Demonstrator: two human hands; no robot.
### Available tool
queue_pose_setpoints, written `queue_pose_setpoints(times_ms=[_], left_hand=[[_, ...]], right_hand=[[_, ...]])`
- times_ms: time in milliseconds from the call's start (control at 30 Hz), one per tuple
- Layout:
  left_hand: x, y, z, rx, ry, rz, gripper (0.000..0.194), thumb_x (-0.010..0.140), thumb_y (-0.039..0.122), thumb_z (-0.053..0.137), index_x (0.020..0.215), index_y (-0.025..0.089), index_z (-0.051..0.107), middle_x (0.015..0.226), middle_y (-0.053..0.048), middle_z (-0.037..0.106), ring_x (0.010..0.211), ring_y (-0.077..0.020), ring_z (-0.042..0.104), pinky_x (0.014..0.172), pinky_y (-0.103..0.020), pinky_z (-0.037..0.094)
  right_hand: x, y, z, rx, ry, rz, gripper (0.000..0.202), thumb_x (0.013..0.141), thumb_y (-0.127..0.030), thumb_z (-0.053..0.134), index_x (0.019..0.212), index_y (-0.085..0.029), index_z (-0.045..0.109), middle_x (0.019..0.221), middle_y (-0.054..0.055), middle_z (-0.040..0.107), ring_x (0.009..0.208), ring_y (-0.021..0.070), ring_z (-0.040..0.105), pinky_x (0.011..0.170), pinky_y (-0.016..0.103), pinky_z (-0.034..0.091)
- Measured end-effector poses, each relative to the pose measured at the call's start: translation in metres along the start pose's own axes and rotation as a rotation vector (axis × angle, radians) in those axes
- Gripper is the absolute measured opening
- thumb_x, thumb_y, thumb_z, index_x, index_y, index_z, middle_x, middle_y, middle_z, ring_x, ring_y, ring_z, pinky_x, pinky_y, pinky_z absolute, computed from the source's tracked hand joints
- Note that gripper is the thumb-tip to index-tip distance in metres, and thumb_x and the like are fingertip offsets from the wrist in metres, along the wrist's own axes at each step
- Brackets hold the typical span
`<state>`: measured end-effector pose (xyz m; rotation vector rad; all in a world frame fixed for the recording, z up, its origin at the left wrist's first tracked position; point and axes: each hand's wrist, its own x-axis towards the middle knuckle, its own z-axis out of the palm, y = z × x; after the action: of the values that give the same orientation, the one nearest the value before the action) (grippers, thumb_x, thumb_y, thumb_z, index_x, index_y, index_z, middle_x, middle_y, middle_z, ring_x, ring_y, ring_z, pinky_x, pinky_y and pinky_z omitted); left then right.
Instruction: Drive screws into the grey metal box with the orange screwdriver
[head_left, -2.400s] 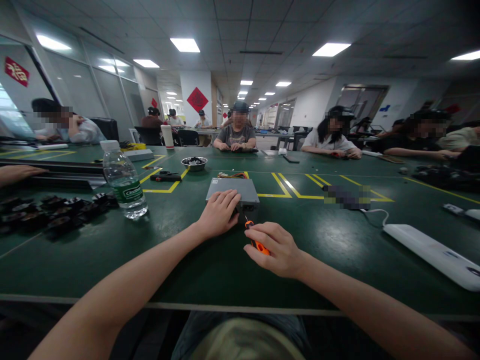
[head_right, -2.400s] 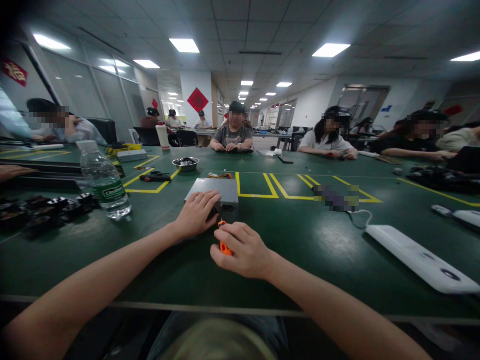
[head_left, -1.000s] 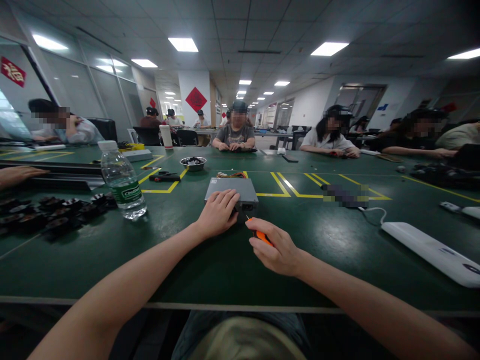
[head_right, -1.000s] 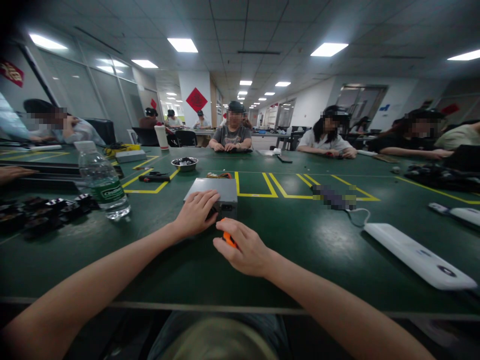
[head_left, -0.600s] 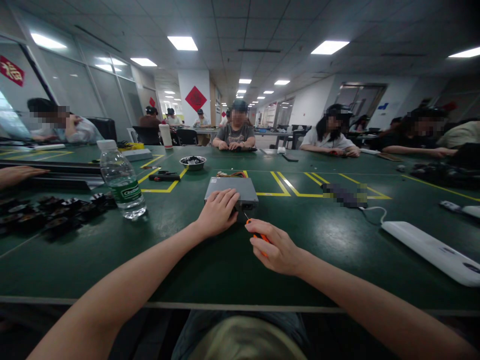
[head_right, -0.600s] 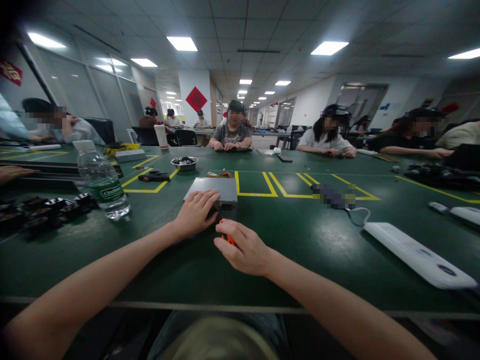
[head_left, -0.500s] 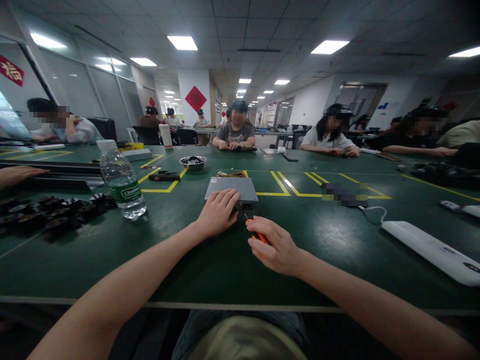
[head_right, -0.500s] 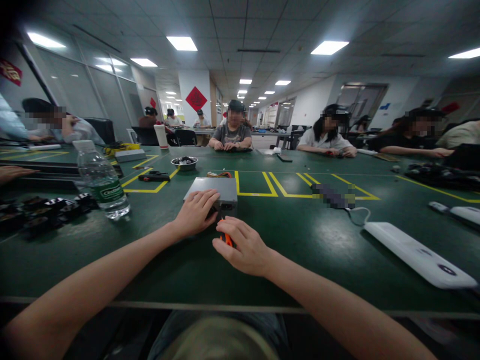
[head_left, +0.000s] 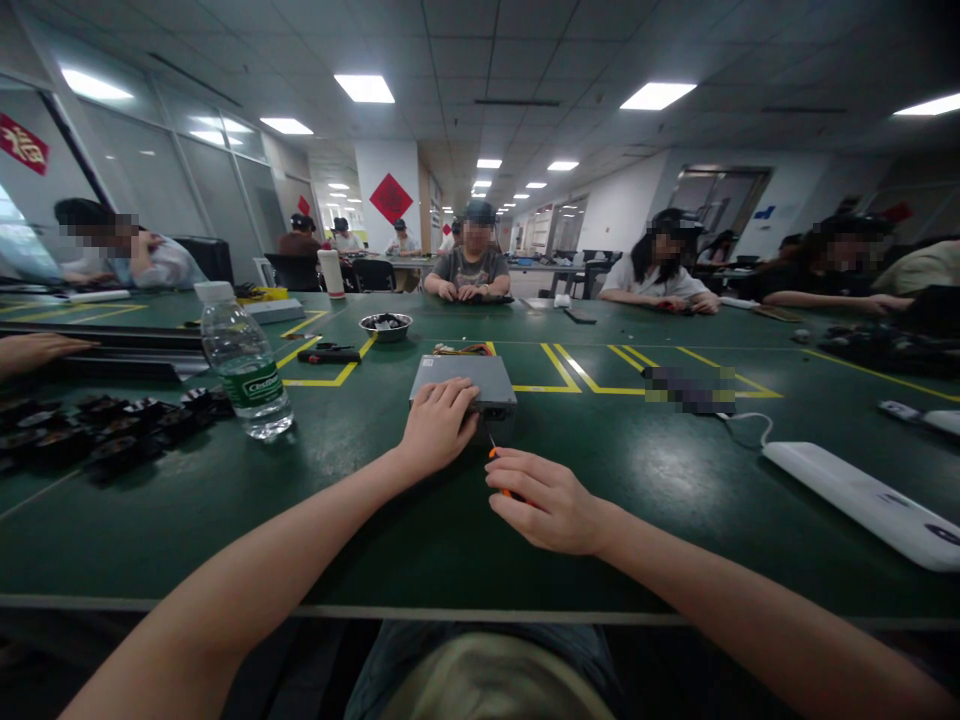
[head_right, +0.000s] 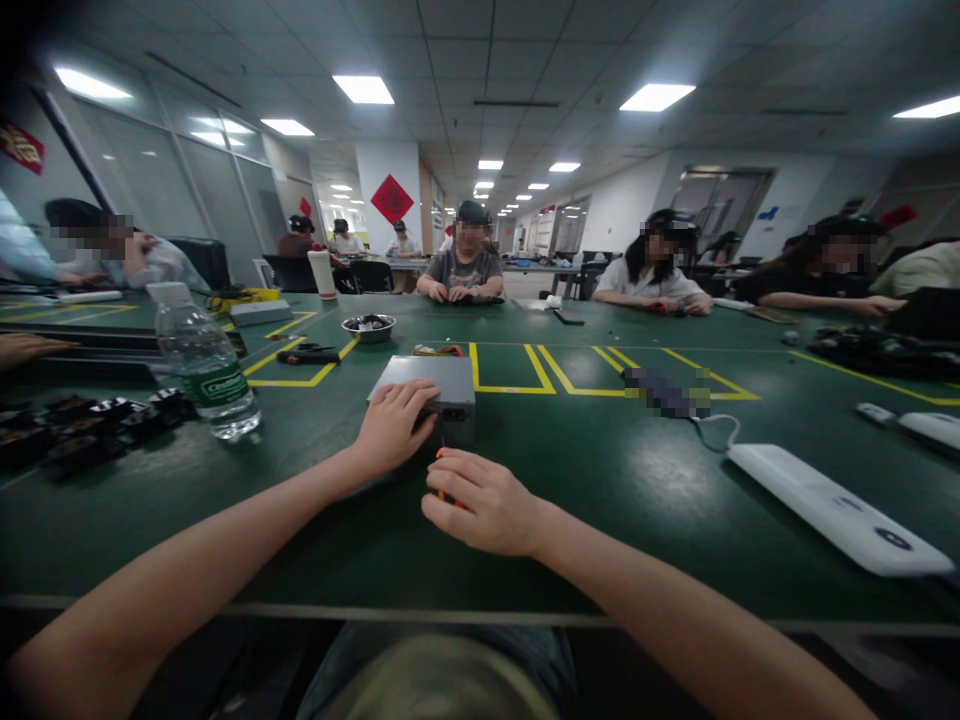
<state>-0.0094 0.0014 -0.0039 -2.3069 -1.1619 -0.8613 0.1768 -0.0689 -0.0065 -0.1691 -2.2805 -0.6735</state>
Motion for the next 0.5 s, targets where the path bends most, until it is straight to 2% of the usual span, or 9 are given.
queue_pose_setpoints(times_ms=[267, 500], left_hand=[[0.001, 0.001, -0.001, -0.01, -0.006, -0.019, 0.028, 0.086, 0.028, 0.046, 0.112, 0.02, 0.053, 0.123, -0.007, 0.055, 0.113, -0.0222, 0.049, 0.094, -0.039, 0.034], [-0.001, -0.001, -0.001, -0.001, -0.003, 0.024, 0.031, 0.087, 0.026, 0.043, 0.117, 0.019, 0.05, 0.125, -0.008, 0.054, 0.116, -0.0223, 0.048, 0.096, -0.039, 0.033]], right_hand=[[0.002, -0.002, -0.01, -0.033, 0.064, -0.034, 0.01, 0.079, -0.008, 0.052, 0.085, -0.016, 0.051, 0.083, 0.004, 0.063, 0.09, 0.0159, 0.062, 0.087, 0.035, 0.055], [-0.015, 0.005, -0.019, -0.076, 0.04, 0.041, 0.012, 0.077, -0.007, 0.053, 0.083, -0.017, 0.052, 0.085, 0.004, 0.064, 0.091, 0.0158, 0.063, 0.084, 0.033, 0.056]])
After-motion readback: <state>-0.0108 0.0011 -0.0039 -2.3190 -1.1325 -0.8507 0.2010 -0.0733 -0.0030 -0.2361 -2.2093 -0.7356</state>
